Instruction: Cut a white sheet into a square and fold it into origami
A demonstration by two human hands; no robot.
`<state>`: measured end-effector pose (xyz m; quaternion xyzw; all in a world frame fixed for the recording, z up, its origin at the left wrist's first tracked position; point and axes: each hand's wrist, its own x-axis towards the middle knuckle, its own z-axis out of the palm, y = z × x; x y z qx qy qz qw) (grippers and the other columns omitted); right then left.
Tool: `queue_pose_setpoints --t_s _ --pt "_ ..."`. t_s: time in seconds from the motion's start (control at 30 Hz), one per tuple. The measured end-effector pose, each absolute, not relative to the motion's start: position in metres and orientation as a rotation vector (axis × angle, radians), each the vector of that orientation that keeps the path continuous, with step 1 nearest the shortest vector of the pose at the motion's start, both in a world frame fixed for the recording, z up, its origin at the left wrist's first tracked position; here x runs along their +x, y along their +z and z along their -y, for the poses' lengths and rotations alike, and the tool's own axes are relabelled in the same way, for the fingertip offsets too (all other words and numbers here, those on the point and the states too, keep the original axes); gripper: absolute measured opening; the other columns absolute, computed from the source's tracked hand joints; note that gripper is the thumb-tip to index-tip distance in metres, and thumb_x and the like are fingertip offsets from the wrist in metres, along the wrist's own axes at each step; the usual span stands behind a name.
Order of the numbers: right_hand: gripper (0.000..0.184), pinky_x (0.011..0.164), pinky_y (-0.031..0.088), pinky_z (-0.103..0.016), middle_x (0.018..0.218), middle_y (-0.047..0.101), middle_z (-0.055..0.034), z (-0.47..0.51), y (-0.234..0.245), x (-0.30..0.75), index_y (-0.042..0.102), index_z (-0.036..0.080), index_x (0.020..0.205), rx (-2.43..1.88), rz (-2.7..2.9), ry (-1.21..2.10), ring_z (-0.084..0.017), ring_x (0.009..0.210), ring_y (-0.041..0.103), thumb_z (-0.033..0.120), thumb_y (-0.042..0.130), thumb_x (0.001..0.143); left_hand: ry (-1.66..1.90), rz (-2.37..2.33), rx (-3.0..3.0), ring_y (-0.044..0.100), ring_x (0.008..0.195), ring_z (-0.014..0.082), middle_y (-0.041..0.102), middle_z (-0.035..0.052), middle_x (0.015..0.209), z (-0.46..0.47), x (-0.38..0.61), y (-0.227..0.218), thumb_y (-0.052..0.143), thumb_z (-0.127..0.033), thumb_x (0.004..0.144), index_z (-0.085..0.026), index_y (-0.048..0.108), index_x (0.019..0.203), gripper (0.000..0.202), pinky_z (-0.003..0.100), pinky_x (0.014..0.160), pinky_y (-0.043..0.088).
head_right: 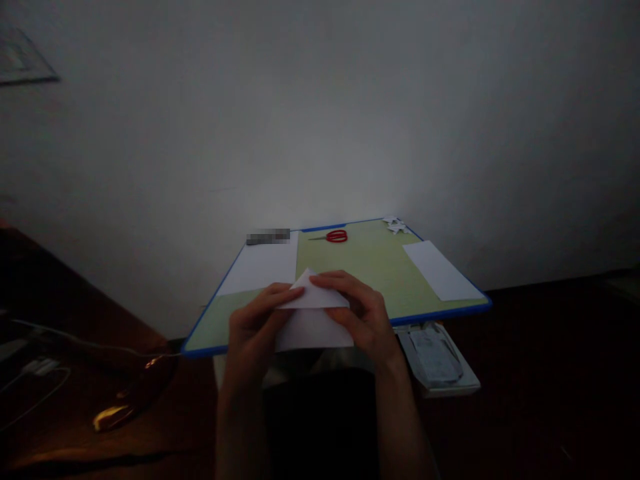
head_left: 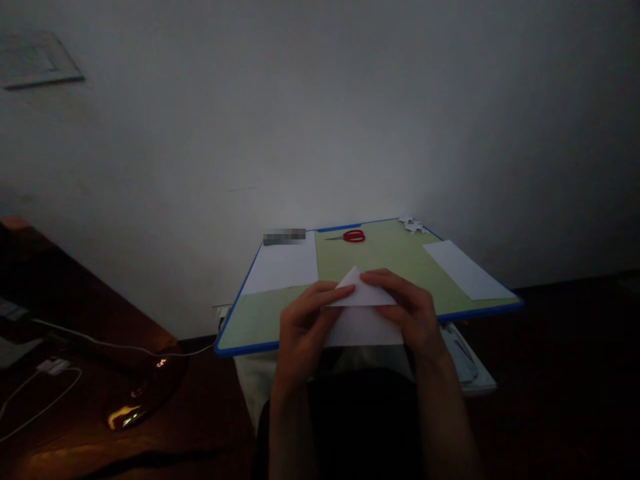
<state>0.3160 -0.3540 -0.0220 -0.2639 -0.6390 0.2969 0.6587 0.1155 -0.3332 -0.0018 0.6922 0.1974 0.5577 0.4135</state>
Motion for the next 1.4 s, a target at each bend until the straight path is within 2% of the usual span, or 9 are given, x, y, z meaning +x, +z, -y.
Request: queue_pose_setpoints --t_s 0.2,0.33,0.4,0.5,0.57,0.73,0.87,1.03,1.4 --pt "0.037 0.091 0.055 -0.035 0.127 0.071 -0.0054 0.351 -0.024 0.313 0.079 0.031 0.126 -0.481 1.396 0.780 -0.027 0.116 0.067 0.037 0.075 0.089 1.429 -0.489 1.736 0.068 0.102 0.0193 0.076 0.0051 0.111 0.336 0.118 0.002 0.075 -0.029 0.094 -0.029 0.083 0.116 0.023 0.026 0.084 0.052" --pt "0.026 0.089 0.058 -0.029 0.111 0.077 -0.0023 0.350 -0.020 0.307 0.083 0.032 0.112 -0.524 1.312 0.703 -0.020 0.105 0.072 0.024 0.081 0.088 1.487 -0.606 1.660 0.072 0.096 0.0168 0.080 0.0022 0.105 0.337 0.123 0.002 0.082 -0.022 0.088 -0.029 0.084 0.106 0.019 0.024 0.083 0.055" --pt "0.028 0.088 0.059 -0.027 0.105 0.079 -0.0004 0.349 -0.018 0.304 0.083 0.033 0.107 -0.566 1.247 0.652 -0.017 0.099 0.074 0.017 0.083 0.085 1.491 -0.627 1.593 0.074 0.091 0.0162 0.082 0.0024 0.105 0.338 0.125 0.001 0.083 -0.022 0.087 -0.029 0.081 0.113 0.027 0.023 0.077 0.057" --pt "0.039 0.087 0.062 -0.028 0.108 0.082 -0.0005 0.349 -0.019 0.302 0.081 0.035 0.114 -0.610 1.154 0.634 -0.017 0.098 0.077 0.015 0.088 0.080 1.443 -0.634 1.498 0.074 0.075 0.0139 0.083 0.0020 0.096 0.339 0.126 0.001 0.082 -0.026 0.089 -0.030 0.073 0.129 0.041 0.020 0.063 0.057" --pt "0.043 0.090 0.063 -0.029 0.111 0.083 -0.0010 0.349 -0.020 0.303 0.081 0.035 0.117 -0.634 1.138 0.626 -0.018 0.100 0.078 0.016 0.089 0.079 1.437 -0.662 1.483 0.074 0.071 0.0125 0.083 0.0010 0.089 0.340 0.125 0.002 0.082 -0.028 0.090 -0.029 0.075 0.126 0.037 0.018 0.060 0.057" --pt "0.032 0.085 0.065 -0.028 0.105 0.085 -0.0003 0.350 -0.016 0.304 0.084 0.034 0.108 -0.695 1.149 0.587 -0.018 0.094 0.079 0.019 0.089 0.080 1.477 -0.761 1.608 0.079 0.086 0.0149 0.084 0.0018 0.095 0.338 0.121 0.003 0.078 -0.029 0.093 -0.026 0.084 0.104 0.013 0.018 0.073 0.060" --pt "0.022 0.074 0.064 -0.027 0.094 0.084 0.0003 0.351 -0.013 0.302 0.084 0.033 0.101 -0.755 1.112 0.555 -0.017 0.084 0.078 0.021 0.087 0.083 1.477 -0.770 1.669 0.080 0.085 0.0151 0.084 0.0018 0.094 0.336 0.120 0.000 0.076 -0.028 0.094 -0.025 0.083 0.105 0.013 0.019 0.072 0.061" --pt "0.020 0.081 0.059 -0.029 0.097 0.081 0.0020 0.355 -0.015 0.302 0.082 0.034 0.103 -0.725 1.291 0.528 -0.017 0.090 0.075 0.022 0.083 0.088 1.516 -0.701 1.669 0.079 0.089 0.0170 0.084 0.0017 0.099 0.335 0.126 -0.003 0.084 -0.027 0.087 -0.025 0.081 0.107 0.020 0.024 0.080 0.062" --pt "0.022 0.079 0.053 -0.031 0.096 0.076 0.0022 0.363 -0.005 0.300 0.079 0.032 0.106 -0.685 1.451 0.361 -0.016 0.088 0.068 0.016 0.079 0.091 1.625 -0.690 1.992 0.073 0.072 0.0122 0.082 -0.0032 0.086 0.339 0.126 0.004 0.083 -0.021 0.089 -0.027 0.084 0.098 0.011 0.023 0.069 0.055"
